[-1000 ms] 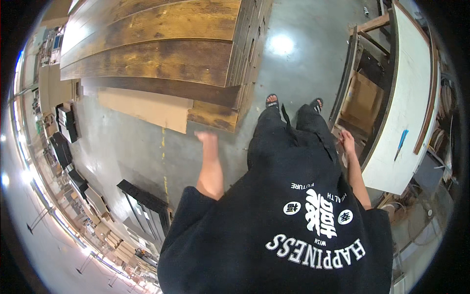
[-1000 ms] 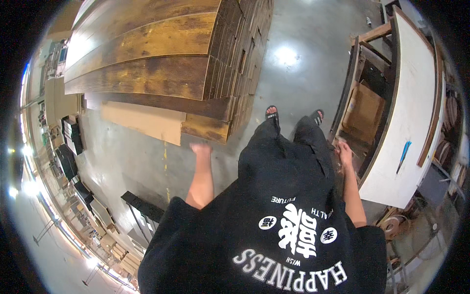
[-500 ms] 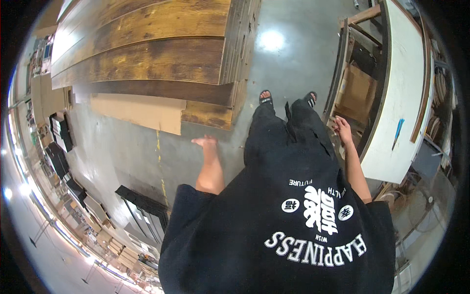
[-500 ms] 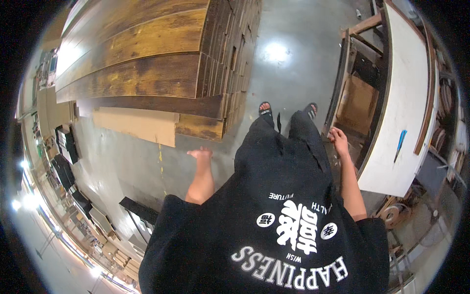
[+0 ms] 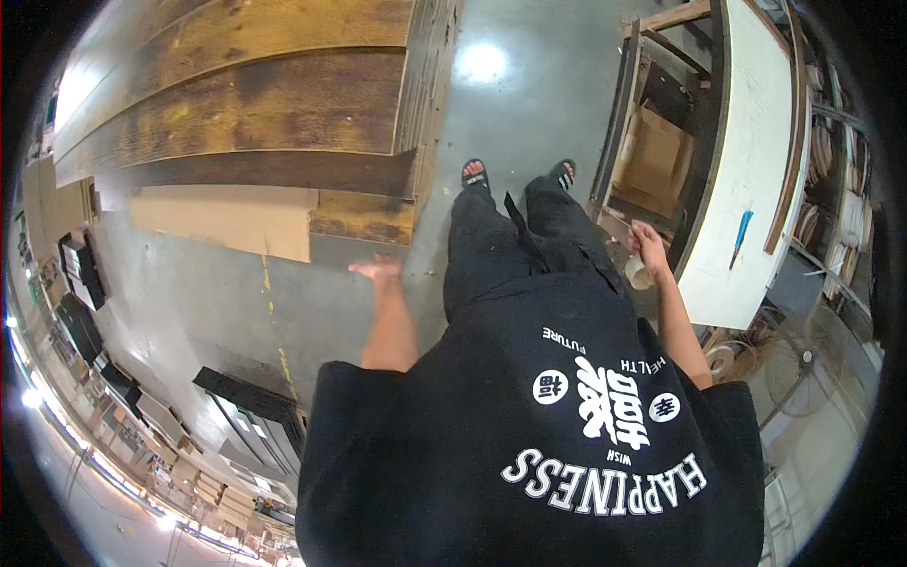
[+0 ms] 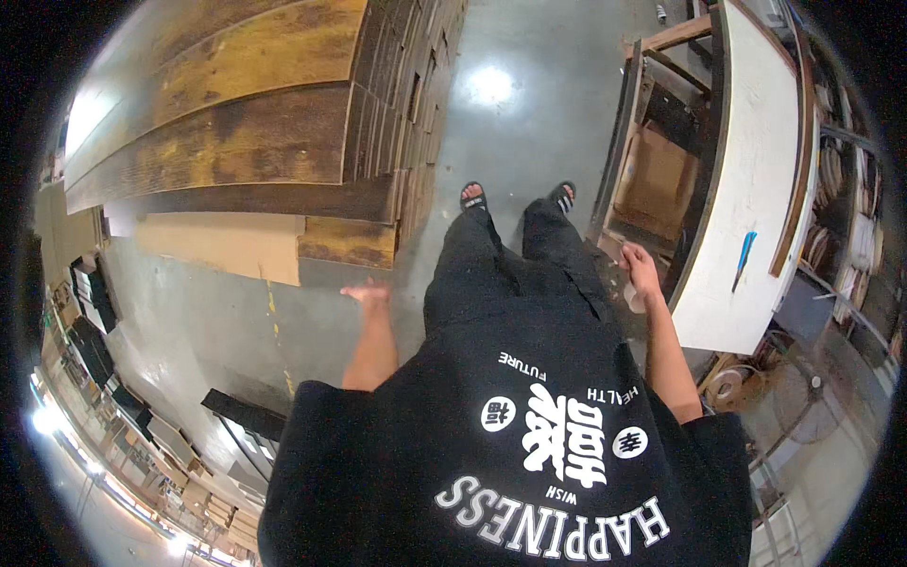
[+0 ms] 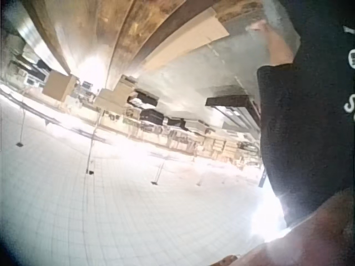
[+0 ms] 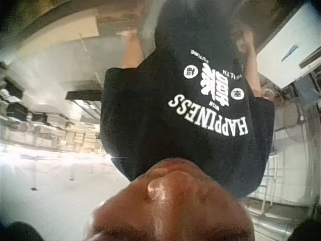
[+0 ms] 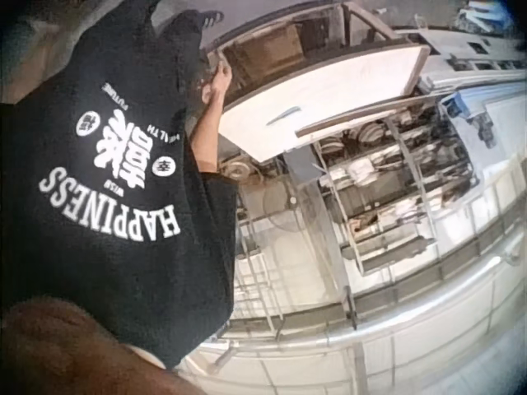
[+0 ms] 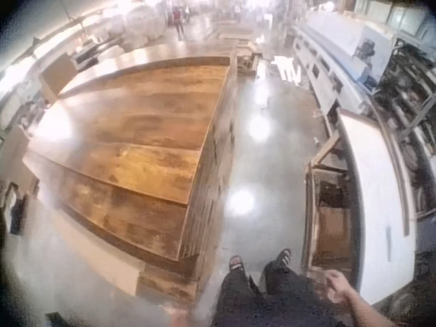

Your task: Transferring long wood panels from a stack to a workbench and back.

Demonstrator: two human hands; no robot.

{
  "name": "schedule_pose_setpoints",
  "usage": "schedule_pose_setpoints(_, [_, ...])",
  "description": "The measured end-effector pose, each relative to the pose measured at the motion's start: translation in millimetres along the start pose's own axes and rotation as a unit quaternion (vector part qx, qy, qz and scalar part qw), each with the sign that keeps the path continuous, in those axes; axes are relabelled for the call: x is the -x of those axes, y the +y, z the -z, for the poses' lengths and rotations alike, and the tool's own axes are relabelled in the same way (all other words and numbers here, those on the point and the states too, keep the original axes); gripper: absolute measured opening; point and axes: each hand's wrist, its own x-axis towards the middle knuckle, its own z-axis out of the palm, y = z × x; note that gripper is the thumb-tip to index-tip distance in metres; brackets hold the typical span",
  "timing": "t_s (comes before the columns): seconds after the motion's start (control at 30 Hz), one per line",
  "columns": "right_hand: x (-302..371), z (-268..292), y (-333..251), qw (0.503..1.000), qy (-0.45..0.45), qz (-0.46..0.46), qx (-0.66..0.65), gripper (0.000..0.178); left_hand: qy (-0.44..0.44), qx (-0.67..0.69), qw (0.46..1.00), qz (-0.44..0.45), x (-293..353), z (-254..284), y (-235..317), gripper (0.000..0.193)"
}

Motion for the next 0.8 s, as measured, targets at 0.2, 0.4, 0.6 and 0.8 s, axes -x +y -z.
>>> schedule_pose_setpoints(0.2, [10.8,-9.6,-29.9,0.989,-0.042,0.143,-0.008,0.047,-0.261,0.018,0.964,0.047,15.4,-39.7,-14.8,0.099])
schedule_pose_setpoints(0.4, [12.5,-19.9,-25.8,0.995,-0.048,0.019,0.084,0.040,-0.103,0.026,0.994,0.031,-15.0,-23.5,42.6,0.098])
schedule_pose_setpoints(0.6, [14.3,-11.4,-20.7,0.993,-0.036,0.002,0.113,0.048,-0.203,0.074,0.976,-0.034,-72.5,-66.4,109.9,0.082])
schedule_pose_setpoints(0.8, [6.1,-30.6,-65.8,0.984,-0.064,0.032,0.166,0.046,-0.265,0.054,0.962,-0.049,-43.8,-66.6,115.8,0.078])
